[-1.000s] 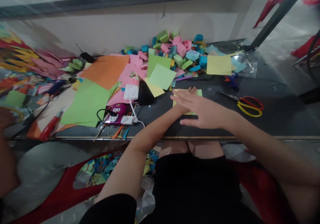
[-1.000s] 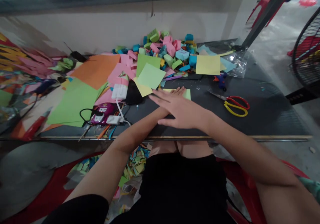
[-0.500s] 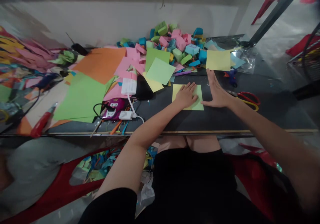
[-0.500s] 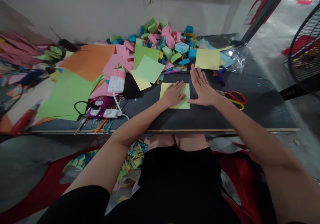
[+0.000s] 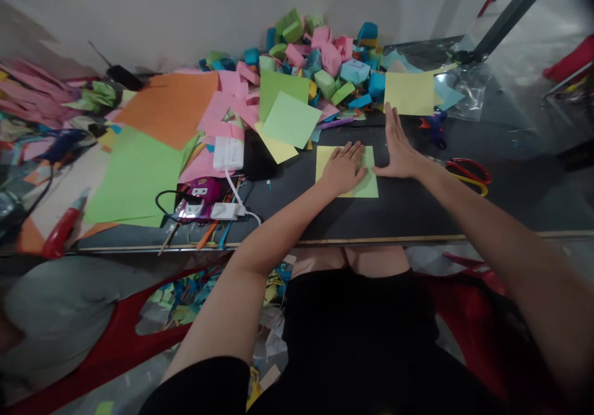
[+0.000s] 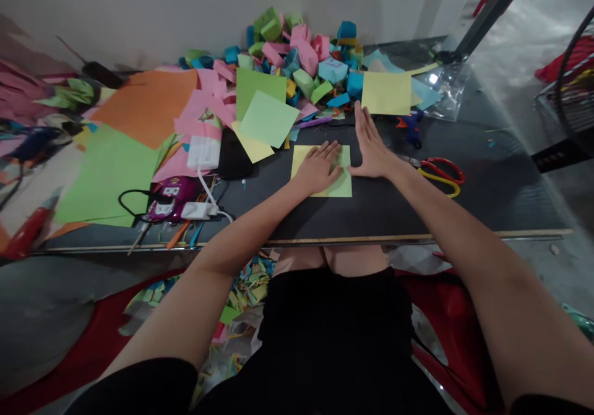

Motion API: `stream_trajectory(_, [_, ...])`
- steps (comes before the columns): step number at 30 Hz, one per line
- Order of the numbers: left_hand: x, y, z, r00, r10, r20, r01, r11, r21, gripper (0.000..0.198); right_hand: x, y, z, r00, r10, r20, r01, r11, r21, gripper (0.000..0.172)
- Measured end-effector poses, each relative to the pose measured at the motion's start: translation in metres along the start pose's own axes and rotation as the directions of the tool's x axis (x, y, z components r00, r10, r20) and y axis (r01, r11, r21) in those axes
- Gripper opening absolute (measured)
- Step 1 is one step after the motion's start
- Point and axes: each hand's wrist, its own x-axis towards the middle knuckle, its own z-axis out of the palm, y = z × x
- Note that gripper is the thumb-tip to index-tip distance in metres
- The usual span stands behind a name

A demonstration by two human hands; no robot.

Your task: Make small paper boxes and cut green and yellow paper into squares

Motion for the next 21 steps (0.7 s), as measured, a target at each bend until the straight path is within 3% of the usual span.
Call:
stream_trajectory(10, [-0.001, 0.002, -0.001, 1.000, 0.007, -0.010, -0.007, 1.000, 0.021, 0.068, 0.035, 0.029, -0.008, 0.997, 0.047, 0.067, -0.040, 0.995, -0.090, 0.147])
stream_trajectory(21, [-0.003, 0.001, -0.003, 1.000, 0.016, 0.015, -0.017, 1.000, 0.026, 0.070, 0.078, 0.037, -0.029, 0.982, -0.102, 0.162, 0.138, 0.962, -0.234, 0.133])
